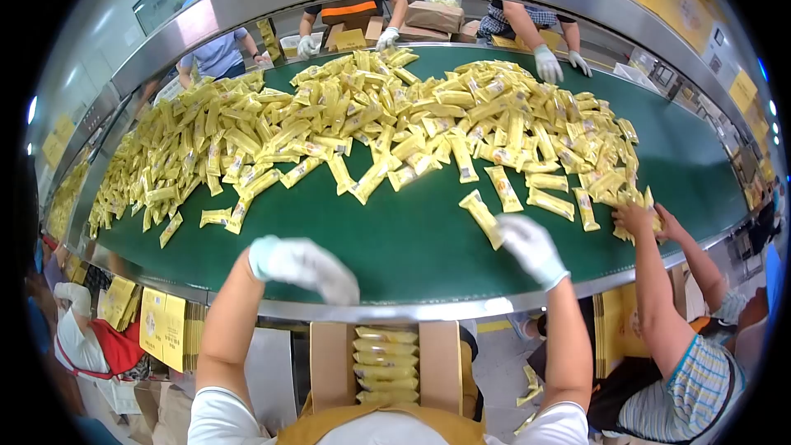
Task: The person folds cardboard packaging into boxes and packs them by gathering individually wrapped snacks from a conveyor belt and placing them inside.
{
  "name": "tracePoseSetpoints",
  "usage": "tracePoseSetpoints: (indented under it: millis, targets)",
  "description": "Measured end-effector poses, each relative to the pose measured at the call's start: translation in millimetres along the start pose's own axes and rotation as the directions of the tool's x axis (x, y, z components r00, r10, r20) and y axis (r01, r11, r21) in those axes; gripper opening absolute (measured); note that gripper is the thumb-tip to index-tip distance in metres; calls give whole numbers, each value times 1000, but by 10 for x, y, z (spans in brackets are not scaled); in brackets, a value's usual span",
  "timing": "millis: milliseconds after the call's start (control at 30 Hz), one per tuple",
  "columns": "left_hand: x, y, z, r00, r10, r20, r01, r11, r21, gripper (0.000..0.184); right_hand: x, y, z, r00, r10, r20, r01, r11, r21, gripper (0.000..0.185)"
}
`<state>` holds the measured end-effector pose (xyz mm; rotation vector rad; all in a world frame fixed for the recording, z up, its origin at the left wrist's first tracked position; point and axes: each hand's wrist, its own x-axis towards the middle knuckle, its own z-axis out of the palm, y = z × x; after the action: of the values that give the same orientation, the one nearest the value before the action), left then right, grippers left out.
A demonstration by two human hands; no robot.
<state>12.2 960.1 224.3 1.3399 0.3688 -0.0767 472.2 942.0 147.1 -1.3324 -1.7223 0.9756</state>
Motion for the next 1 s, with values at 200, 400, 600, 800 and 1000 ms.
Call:
tracePoseSetpoints:
  millis: [200, 400, 600, 800, 1000]
  targets:
    - [449, -800, -1592, 234, 195, -952, 641, 705, 302, 91, 605, 1953, -912, 652, 424, -629, -746, 507, -431, 69]
    - [1457, -567, -1677, 215, 49, -975, 798, 567, 204, 104, 1401, 899, 300, 803, 405, -437, -596, 536, -598, 78]
    - [1645, -921, -1316, 331, 275, -903, 799, 427, 423, 76, 1441, 491, 1508, 961, 182, -210, -278, 655, -703, 86]
    - [807, -1247, -655, 522, 306, -796, 708, 365, 605, 63, 666, 151, 1544, 972, 200, -124, -222, 606, -764, 80]
    - [238, -1310, 73, 450, 258, -855, 844, 188, 502, 55, -51, 11, 1368, 978, 133, -159, -204, 501, -841, 80]
